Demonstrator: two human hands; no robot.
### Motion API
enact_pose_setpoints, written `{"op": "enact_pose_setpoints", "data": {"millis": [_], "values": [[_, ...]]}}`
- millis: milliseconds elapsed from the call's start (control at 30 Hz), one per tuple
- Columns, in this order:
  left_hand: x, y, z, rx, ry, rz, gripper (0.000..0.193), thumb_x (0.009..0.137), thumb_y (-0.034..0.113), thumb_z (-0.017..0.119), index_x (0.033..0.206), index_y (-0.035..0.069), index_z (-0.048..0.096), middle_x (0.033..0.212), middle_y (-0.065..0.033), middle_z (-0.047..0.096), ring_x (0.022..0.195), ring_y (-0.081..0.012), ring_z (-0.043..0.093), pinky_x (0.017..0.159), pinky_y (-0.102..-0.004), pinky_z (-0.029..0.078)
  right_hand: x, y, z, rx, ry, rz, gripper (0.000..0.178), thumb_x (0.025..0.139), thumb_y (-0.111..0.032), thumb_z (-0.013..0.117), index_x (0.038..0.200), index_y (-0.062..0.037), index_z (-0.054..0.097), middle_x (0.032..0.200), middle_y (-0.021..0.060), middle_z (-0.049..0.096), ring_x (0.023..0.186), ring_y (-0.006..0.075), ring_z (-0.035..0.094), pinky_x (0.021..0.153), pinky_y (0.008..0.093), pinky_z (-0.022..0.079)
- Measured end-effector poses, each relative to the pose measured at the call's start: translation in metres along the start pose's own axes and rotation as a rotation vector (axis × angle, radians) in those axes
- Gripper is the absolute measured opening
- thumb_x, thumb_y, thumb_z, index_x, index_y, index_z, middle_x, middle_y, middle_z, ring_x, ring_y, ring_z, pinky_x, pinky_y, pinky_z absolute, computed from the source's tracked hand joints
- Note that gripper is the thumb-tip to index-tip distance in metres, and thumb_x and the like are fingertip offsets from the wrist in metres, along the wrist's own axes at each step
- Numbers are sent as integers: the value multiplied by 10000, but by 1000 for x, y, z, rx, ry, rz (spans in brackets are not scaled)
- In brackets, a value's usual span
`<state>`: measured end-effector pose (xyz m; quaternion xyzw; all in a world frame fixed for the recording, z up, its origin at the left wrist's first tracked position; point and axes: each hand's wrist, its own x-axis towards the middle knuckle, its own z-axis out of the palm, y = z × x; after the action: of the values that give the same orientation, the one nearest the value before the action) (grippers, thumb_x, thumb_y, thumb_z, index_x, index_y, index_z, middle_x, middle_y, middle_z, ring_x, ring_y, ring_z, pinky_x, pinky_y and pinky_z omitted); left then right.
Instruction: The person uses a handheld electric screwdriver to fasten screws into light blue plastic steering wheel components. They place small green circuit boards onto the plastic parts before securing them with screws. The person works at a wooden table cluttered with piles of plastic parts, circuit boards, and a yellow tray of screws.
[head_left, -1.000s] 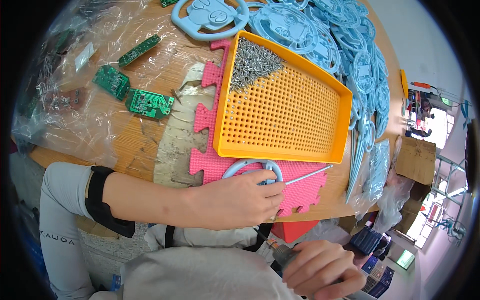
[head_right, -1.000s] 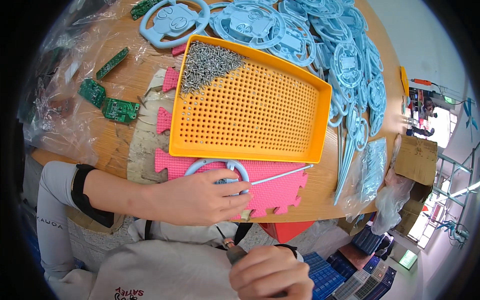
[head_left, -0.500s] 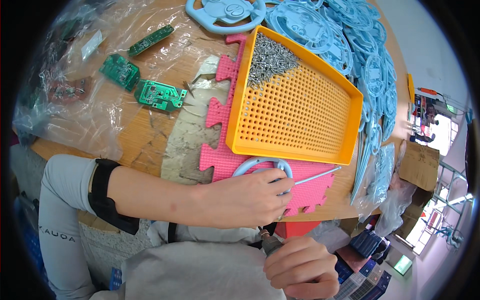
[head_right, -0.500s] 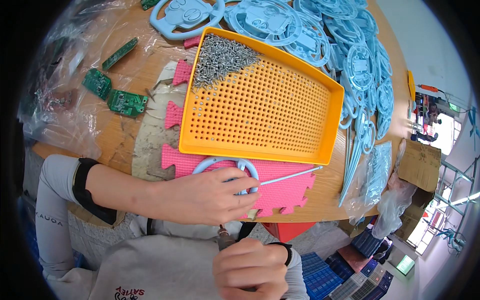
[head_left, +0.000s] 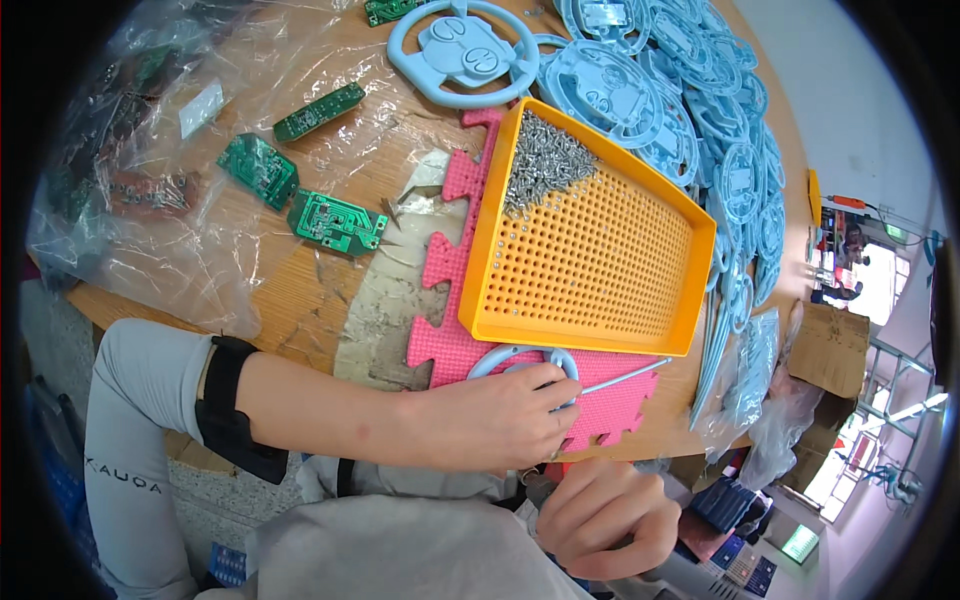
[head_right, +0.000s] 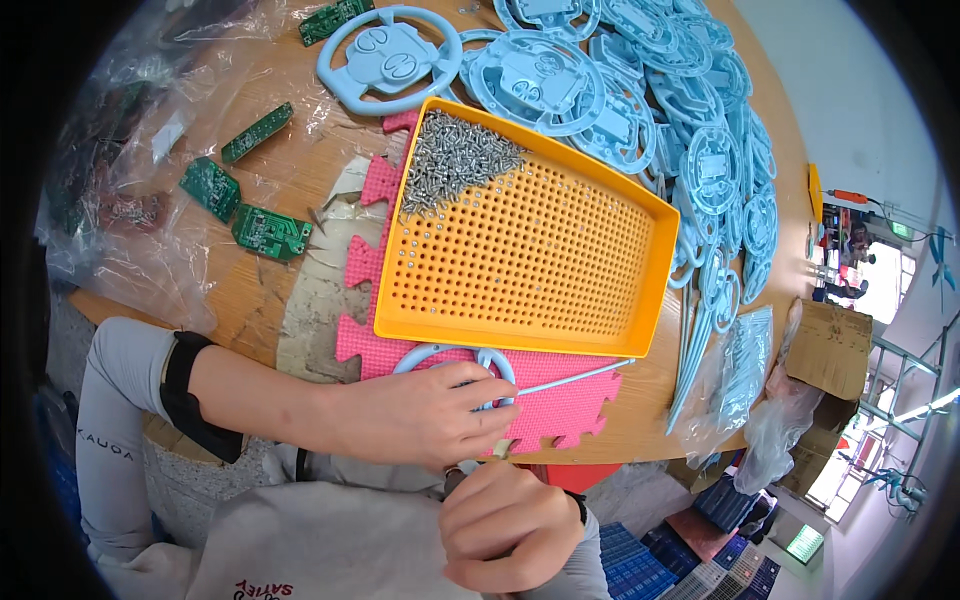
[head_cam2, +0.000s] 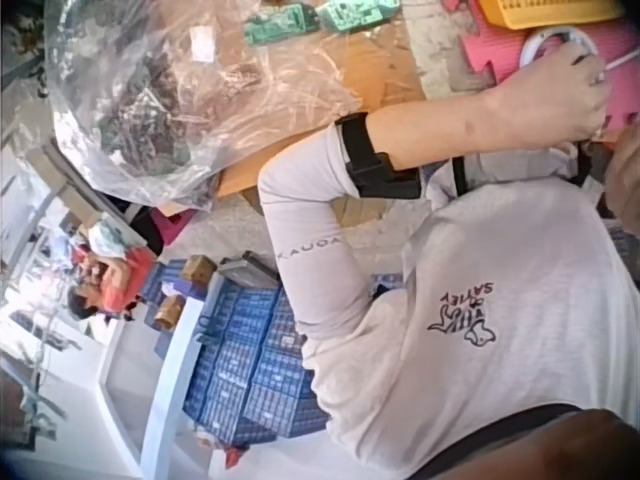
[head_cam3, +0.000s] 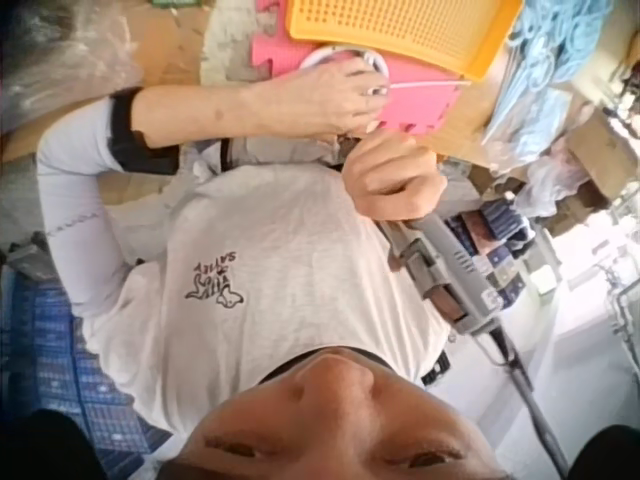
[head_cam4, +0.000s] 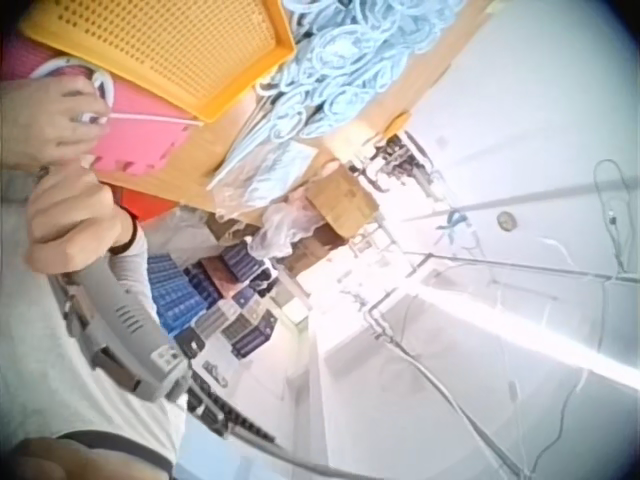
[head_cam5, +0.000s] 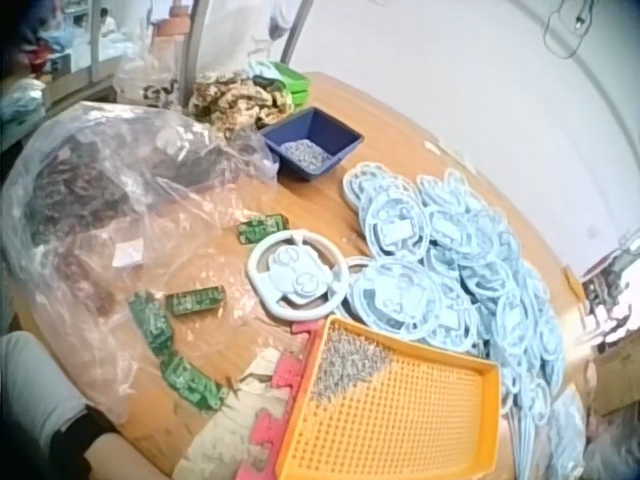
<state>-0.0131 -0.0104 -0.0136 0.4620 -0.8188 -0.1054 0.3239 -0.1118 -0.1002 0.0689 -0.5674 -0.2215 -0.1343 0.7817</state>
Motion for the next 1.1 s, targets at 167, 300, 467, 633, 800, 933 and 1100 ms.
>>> {"op": "enact_pose_setpoints", "data": {"millis": [167, 300, 467, 633, 800, 933, 1100], "values": [[-1, -3, 4, 34, 177, -20, 358, 726, 250, 602, 956, -23, 629, 1004, -110, 599, 1014, -221, 510, 835, -305, 394, 37, -25, -16, 55, -65, -190, 405, 882, -387, 626, 838, -10, 487, 525, 84, 517, 387, 226, 512, 384, 282, 455], [-4, -2, 3, 166, 118, -43, 412, 764, 257, 550, 1026, -56, 606, 1092, -146, 592, 1079, -244, 504, 862, -316, 393, 60, -15, -17, -193, 366, -290, 243, 835, -202, 634, 878, -11, 490, 489, 80, 537, 329, 154, 498, 334, 292, 467], [-2, -4, 16, 4, 176, -17, 404, 776, 244, 533, 1019, -71, 602, 1073, -174, 588, 1058, -254, 522, 870, -322, 397, 79, 16, -38, -400, 242, -166, 534, 861, -524, 564, 1040, -36, 441, 594, 45, 530, 429, 124, 506, 379, 239, 423], [-4, 1, 1, 109, 129, -58, 353, 776, 244, 550, 956, -53, 613, 1048, -176, 595, 1020, -249, 537, 869, -329, 415, 78, 35, -49, -406, 211, -103, 637, 864, -622, 480, 1093, -32, 410, 618, 64, 509, 455, 163, 487, 425, 286, 411], [-1, 0, 3, 121, 118, -44, 359, 776, 247, 549, 958, -54, 622, 1037, -176, 607, 1018, -250, 537, 873, -325, 418, 75, 39, -55, -414, 198, -83, 662, 862, -642, 464, 1093, -25, 403, 623, 73, 511, 463, 176, 487, 439, 300, 415], [-2, 1, -5, 167, 65, -40, 395, 773, 250, 545, 998, -64, 623, 1043, -159, 613, 1036, -253, 529, 897, -342, 408, 77, 39, -53, -416, 160, -68, 665, 855, -641, 481, 1089, -23, 399, 627, 80, 515, 466, 178, 489, 441, 301, 416], [-3, 4, -15, 230, 5, -59, 415, 752, 249, 548, 1011, -66, 624, 1060, -146, 614, 1061, -258, 518, 961, -368, 380, 76, 40, -53, -431, 122, -89, 672, 850, -638, 494, 1084, -17, 391, 630, 85, 517, 459, 178, 485, 444, 303, 419]]}}
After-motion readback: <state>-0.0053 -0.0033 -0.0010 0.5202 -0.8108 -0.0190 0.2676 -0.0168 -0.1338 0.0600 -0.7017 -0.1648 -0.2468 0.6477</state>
